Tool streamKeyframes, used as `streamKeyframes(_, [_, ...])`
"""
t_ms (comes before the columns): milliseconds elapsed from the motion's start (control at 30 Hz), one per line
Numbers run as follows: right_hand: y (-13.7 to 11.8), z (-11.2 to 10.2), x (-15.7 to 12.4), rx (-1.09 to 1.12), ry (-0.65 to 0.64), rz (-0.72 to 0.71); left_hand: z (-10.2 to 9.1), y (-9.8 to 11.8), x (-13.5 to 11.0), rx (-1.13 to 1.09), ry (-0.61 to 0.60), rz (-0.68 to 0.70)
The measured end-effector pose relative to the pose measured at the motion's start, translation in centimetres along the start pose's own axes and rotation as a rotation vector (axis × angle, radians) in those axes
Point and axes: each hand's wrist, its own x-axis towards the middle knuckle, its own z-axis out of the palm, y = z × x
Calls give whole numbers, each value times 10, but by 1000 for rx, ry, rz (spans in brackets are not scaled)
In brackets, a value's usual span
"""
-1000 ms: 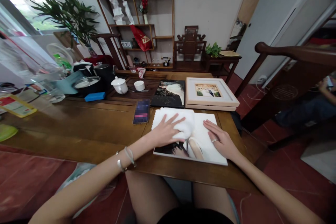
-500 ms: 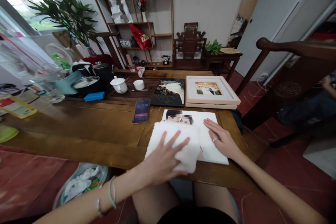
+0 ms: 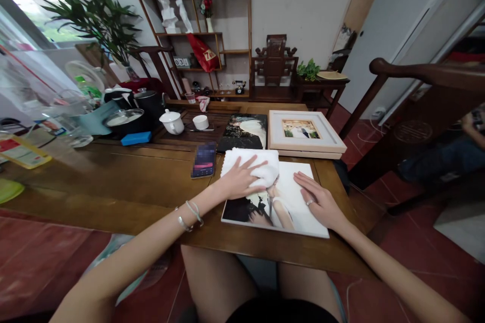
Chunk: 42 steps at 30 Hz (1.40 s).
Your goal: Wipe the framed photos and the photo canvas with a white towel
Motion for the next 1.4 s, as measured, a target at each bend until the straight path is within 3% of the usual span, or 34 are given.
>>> streamKeyframes(133, [1, 0, 0, -5, 1, -8, 1, 8, -4, 0, 15, 23])
streamKeyframes(367, [0, 1, 0, 0, -2, 12, -1, 80, -61, -40, 52, 156])
streamKeyframes(433, [-1, 1, 0, -2, -6, 15, -1, 92, -73, -37, 76, 190])
streamKeyframes(567, [-1, 1, 0, -7, -11, 12, -2, 80, -68, -49, 60, 181])
streamKeyframes(767, [1, 0, 0, -1, -3, 6, -2, 22, -13, -11, -4, 25])
streamKeyframes(900, [1, 0, 0, 8, 2, 8, 4, 3, 13, 8, 35, 22])
streamKeyframes(1033, [1, 1, 0, -4, 1, 0, 3, 18, 6, -3, 48, 40])
streamKeyframes(1267, [1, 0, 0, 10, -3, 3, -7, 90, -49, -89, 31, 204])
streamKeyframes(1400, [0, 0, 0, 3, -12, -4, -6, 93, -54, -109, 30, 234])
